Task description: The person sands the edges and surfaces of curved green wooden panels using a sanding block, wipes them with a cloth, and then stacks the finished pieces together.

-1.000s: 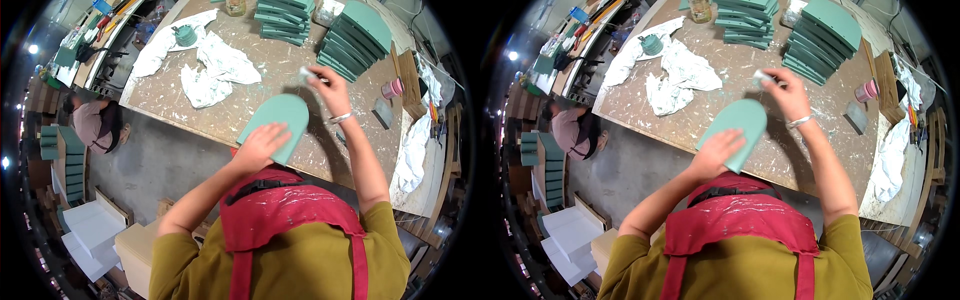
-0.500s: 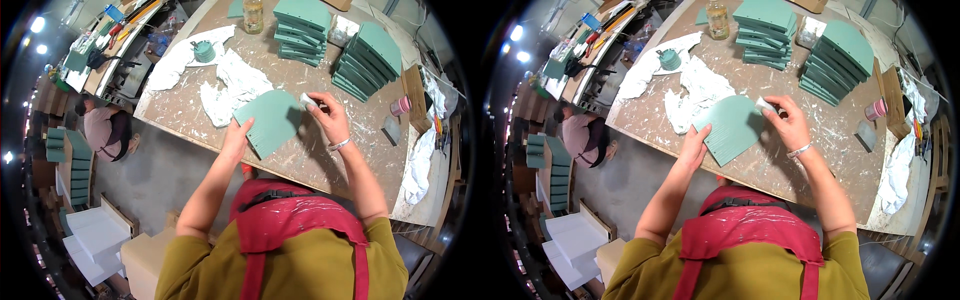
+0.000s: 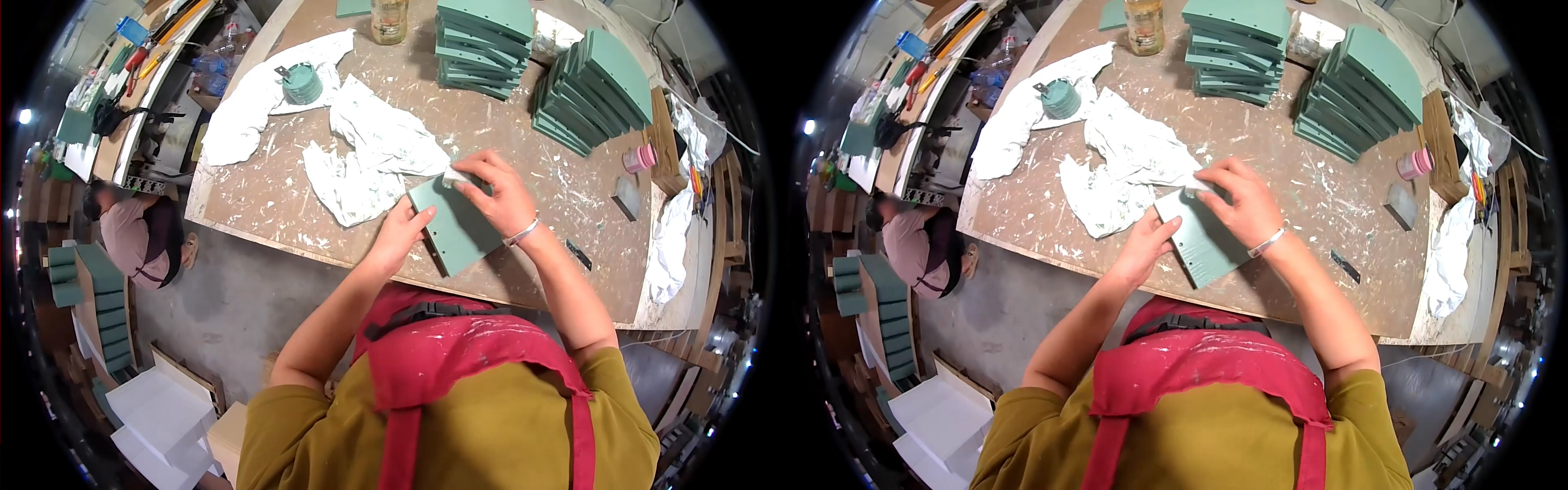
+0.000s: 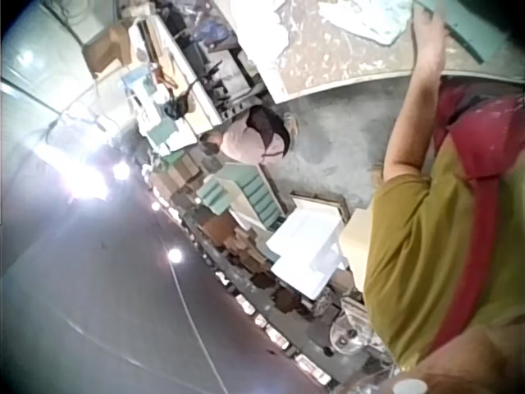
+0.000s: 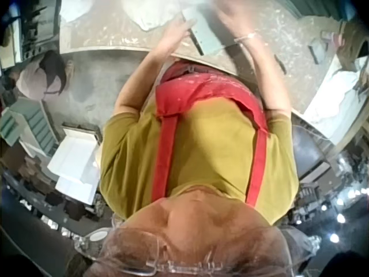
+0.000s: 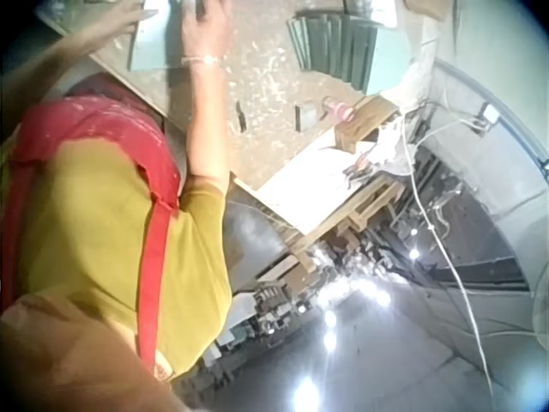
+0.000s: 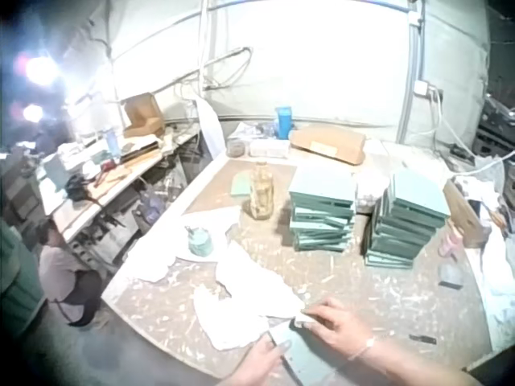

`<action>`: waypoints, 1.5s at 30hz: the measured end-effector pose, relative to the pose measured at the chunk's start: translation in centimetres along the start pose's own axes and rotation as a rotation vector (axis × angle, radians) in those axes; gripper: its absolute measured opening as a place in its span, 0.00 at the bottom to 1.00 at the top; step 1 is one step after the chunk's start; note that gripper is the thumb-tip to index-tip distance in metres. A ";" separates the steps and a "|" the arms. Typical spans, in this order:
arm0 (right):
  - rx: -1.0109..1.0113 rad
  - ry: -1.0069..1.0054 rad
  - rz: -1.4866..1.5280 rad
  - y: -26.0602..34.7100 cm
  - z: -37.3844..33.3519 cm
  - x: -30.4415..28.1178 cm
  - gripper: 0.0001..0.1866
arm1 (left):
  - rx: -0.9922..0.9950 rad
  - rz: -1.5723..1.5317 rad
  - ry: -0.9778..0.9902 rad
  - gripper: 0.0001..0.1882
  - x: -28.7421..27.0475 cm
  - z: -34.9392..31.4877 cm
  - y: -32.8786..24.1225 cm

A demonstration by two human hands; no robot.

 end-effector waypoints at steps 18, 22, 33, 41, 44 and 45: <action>0.137 0.009 0.030 -1.2 0.5 0.5 0.15 | 0.391 1.208 -0.271 0.07 -4.5 -4.6 -8.2; 0.067 0.032 0.001 -0.8 1.0 2.0 0.15 | 0.571 1.270 0.072 0.12 0.1 -5.4 -4.9; 0.206 0.012 0.186 -4.7 0.7 0.7 0.14 | 0.323 1.690 -0.063 0.21 0.4 -4.4 -2.7; 0.315 -0.189 0.636 -8.3 -2.8 1.3 0.15 | 0.108 1.451 -0.201 0.11 -2.0 0.0 -5.4; 0.289 -0.197 0.591 -7.9 -2.7 1.4 0.15 | 0.038 1.365 -0.175 0.12 -2.6 0.7 -5.5; 0.290 -0.201 0.593 -7.8 -2.7 1.4 0.15 | 0.021 1.349 -0.162 0.12 -2.7 0.8 -5.6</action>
Point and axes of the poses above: each hand's wrist, its own z-axis towards the middle knuckle, its own x-axis out of the palm, y = z × x, the point moved 7 cm from there along z, towards the middle knuckle, and after that the axes turned 15 degrees about y, right-handed, at the moved point
